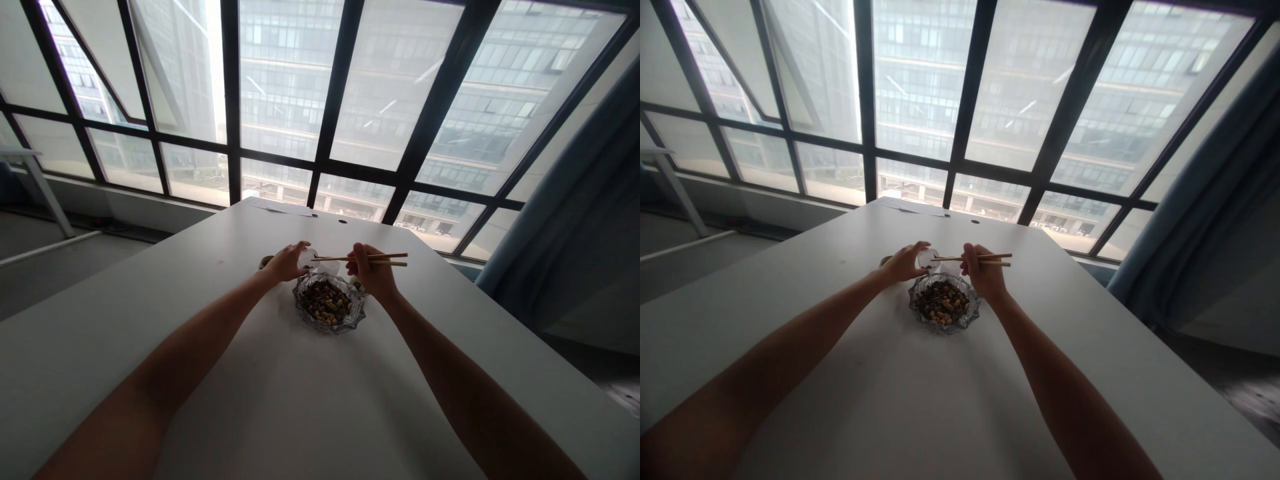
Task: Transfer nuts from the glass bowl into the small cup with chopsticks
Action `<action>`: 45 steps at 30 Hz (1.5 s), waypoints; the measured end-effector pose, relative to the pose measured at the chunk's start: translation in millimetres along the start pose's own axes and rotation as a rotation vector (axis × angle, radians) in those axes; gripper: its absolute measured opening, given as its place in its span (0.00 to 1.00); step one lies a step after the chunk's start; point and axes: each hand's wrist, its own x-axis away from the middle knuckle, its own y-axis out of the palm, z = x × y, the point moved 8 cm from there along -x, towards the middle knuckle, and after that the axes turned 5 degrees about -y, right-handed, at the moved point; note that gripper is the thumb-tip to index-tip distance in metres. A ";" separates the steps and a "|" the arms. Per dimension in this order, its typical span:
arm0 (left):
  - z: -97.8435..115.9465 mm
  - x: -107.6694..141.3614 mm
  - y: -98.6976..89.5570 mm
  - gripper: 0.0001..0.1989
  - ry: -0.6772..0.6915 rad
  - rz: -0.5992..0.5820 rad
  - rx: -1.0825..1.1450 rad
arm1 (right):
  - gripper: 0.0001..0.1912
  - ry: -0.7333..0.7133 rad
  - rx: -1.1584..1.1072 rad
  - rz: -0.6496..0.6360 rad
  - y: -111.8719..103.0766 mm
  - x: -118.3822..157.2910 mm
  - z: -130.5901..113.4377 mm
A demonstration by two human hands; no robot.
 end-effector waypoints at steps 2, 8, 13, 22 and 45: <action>-0.8 -0.2 0.0 0.37 0.005 0.007 0.006 | 0.29 -0.023 0.053 -0.092 10.5 0.2 0.6; -3.8 1.5 1.1 0.37 -0.017 -0.007 -0.009 | 0.31 -0.051 0.175 -0.124 24.0 2.0 -3.5; -5.9 2.9 1.5 0.34 -0.065 -0.021 -0.025 | 0.31 -0.017 0.058 0.067 -2.4 7.8 -9.6; -9.8 6.0 4.1 0.28 -0.178 -0.134 -0.181 | 0.29 0.093 0.046 -0.217 14.7 28.3 7.4; -3.1 8.4 -13.3 0.31 -0.251 -0.194 -0.268 | 0.27 0.043 0.232 -0.243 14.9 29.1 2.4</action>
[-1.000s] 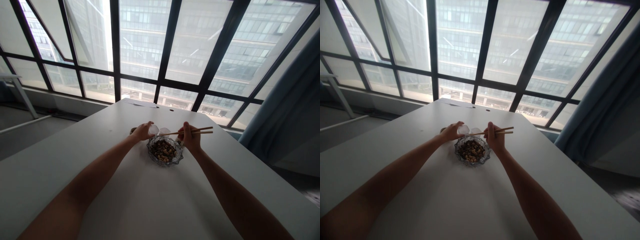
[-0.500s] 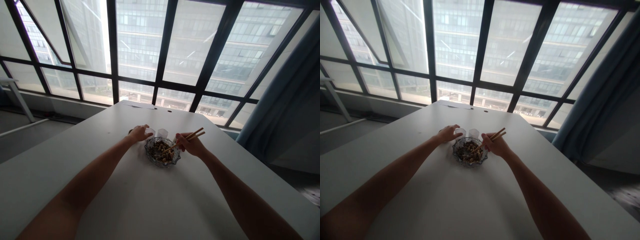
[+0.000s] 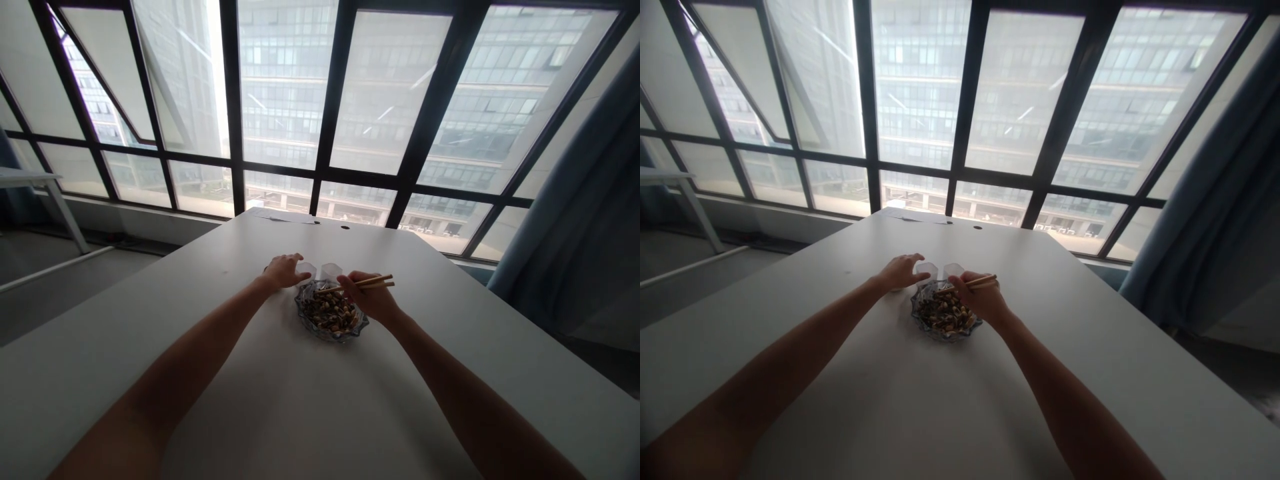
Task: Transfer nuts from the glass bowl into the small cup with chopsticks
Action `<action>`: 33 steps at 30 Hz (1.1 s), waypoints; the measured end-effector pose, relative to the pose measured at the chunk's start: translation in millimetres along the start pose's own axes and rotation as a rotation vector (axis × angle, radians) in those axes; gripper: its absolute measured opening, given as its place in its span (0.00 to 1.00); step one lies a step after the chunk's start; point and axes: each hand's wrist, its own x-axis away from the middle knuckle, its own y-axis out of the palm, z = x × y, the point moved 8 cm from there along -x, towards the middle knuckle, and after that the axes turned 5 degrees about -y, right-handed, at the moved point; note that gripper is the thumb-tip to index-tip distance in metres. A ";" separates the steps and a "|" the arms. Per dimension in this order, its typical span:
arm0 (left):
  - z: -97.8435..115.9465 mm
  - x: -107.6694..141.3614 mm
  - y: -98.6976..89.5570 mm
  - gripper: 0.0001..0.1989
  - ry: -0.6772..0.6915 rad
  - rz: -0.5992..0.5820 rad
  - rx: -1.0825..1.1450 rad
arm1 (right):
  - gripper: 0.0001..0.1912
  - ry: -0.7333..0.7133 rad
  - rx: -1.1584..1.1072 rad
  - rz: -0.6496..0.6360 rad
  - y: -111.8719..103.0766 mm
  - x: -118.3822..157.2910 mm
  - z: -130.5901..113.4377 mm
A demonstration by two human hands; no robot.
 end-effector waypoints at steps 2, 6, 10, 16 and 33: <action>2.4 -4.1 4.9 0.33 -0.032 -0.054 0.004 | 0.26 -0.064 0.048 0.002 -1.5 1.9 -6.9; 3.8 -7.6 11.4 0.34 -0.080 -0.089 0.018 | 0.26 -0.229 0.081 -0.015 1.9 6.6 -26.0; 2.7 -7.9 13.3 0.33 -0.091 -0.054 0.052 | 0.26 -0.308 0.067 -0.016 7.9 10.5 -37.0; 0.1 -10.4 7.8 0.36 -0.030 0.056 0.173 | 0.29 -0.130 -0.095 0.045 4.1 5.5 -15.3; 17.3 -4.6 -4.4 0.37 0.273 0.200 0.251 | 0.28 0.000 -0.251 0.394 -25.2 0.4 13.7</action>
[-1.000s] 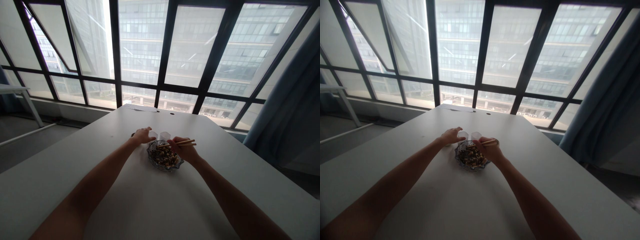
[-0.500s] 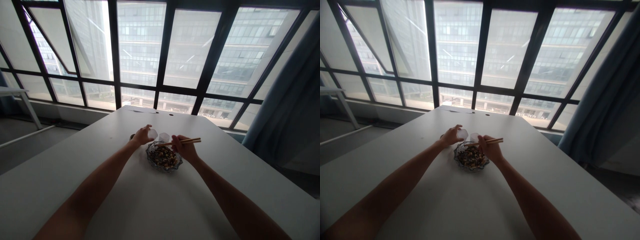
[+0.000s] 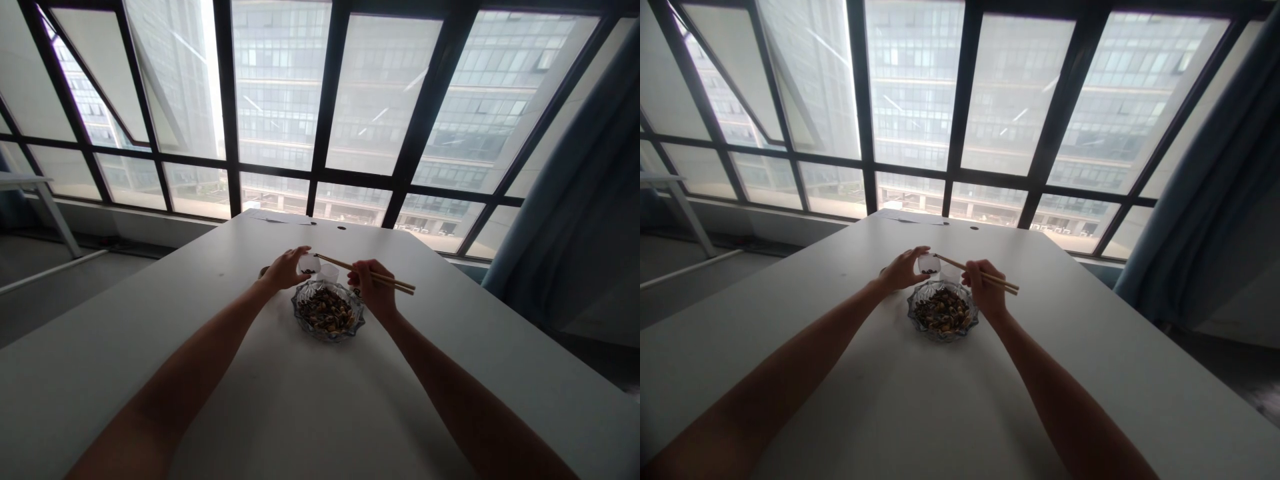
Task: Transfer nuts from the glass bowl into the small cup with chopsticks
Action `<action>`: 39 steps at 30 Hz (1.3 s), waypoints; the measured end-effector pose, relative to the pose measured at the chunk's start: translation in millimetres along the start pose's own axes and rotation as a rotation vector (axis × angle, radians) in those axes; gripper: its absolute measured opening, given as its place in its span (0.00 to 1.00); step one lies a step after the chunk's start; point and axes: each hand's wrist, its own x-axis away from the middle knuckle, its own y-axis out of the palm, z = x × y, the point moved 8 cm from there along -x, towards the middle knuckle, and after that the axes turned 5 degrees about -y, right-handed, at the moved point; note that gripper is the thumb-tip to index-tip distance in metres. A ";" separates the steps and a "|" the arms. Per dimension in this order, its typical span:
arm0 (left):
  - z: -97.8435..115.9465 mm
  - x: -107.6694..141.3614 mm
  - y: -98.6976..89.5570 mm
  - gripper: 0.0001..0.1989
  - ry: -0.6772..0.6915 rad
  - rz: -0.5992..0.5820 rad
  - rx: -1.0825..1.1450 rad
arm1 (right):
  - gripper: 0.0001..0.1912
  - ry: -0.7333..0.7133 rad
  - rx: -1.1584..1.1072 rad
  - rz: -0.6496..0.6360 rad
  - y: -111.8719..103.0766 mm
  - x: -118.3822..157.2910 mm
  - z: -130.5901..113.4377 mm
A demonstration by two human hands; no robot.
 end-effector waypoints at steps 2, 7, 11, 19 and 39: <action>2.9 0.7 -0.9 0.37 0.004 -0.003 0.008 | 0.25 -0.069 0.090 -0.150 15.1 4.1 -1.3; 5.3 0.8 -0.2 0.36 -0.003 -0.008 -0.006 | 0.25 -0.072 0.092 -0.159 10.0 1.0 -2.3; -2.6 0.5 3.2 0.34 -0.102 -0.028 -0.054 | 0.31 0.028 0.007 -0.040 -15.0 -10.6 -2.6; -18.2 7.3 13.1 0.29 -0.289 -0.161 -0.155 | 0.33 -0.020 0.241 -0.339 -3.9 -10.2 -1.5; -81.8 26.2 -13.2 0.46 -0.527 -0.560 -0.324 | 0.30 0.014 0.221 -0.384 0.5 -7.8 3.5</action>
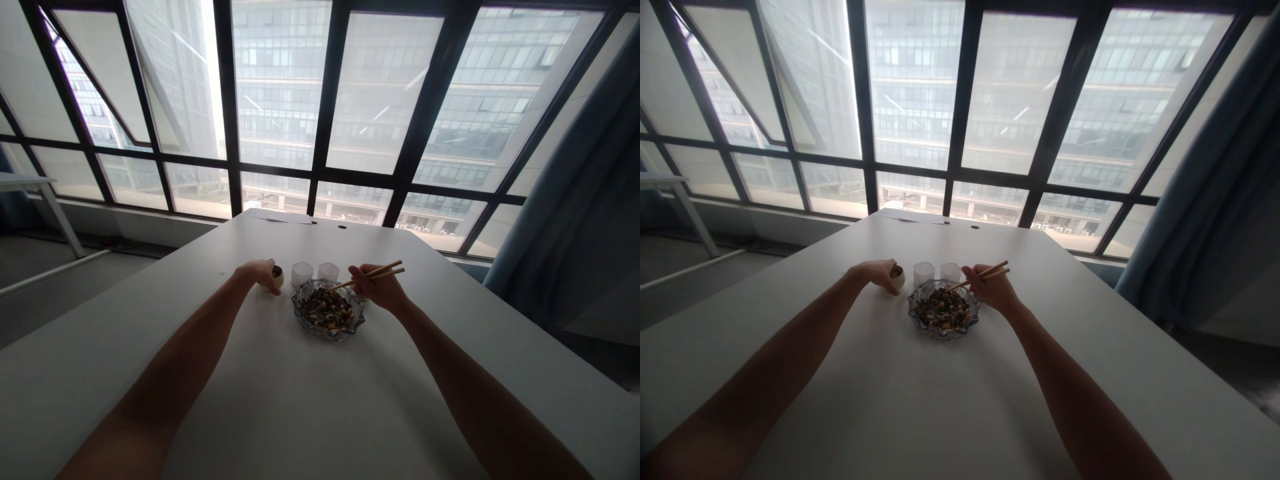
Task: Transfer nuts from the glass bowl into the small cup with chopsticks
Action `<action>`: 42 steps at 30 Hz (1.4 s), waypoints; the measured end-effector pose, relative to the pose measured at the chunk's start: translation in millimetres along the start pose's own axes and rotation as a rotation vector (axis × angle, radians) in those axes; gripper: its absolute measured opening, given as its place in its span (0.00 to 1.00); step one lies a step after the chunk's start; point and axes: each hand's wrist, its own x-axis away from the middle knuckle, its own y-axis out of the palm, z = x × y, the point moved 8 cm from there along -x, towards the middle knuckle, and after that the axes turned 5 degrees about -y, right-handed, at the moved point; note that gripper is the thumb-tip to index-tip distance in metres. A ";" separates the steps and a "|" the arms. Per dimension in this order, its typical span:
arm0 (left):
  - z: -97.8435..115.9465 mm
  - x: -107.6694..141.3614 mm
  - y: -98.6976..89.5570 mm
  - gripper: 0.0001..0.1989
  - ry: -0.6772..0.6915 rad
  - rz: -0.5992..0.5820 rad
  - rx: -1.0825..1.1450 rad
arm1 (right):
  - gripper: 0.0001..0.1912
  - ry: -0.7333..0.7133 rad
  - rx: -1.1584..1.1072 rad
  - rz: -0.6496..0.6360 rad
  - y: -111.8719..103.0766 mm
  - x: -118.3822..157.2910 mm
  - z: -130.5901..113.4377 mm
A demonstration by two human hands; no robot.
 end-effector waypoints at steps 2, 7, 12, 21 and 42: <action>-2.7 -1.2 -0.4 0.43 0.011 0.012 0.005 | 0.29 0.010 -0.015 -0.016 1.1 -0.4 1.5; -5.9 -0.6 0.2 0.44 0.092 0.020 0.082 | 0.29 0.049 -0.092 -0.018 2.1 -0.7 6.4; -1.0 5.3 1.1 0.45 0.172 0.001 0.115 | 0.30 0.111 -0.213 0.124 -12.1 -3.3 13.0; 9.6 8.4 -1.4 0.44 0.202 0.042 0.036 | 0.27 0.453 -0.499 0.388 -36.7 -1.2 49.1; 192.1 25.3 -7.0 0.44 0.498 0.166 -0.013 | 0.29 0.223 0.072 0.395 -128.9 4.2 14.5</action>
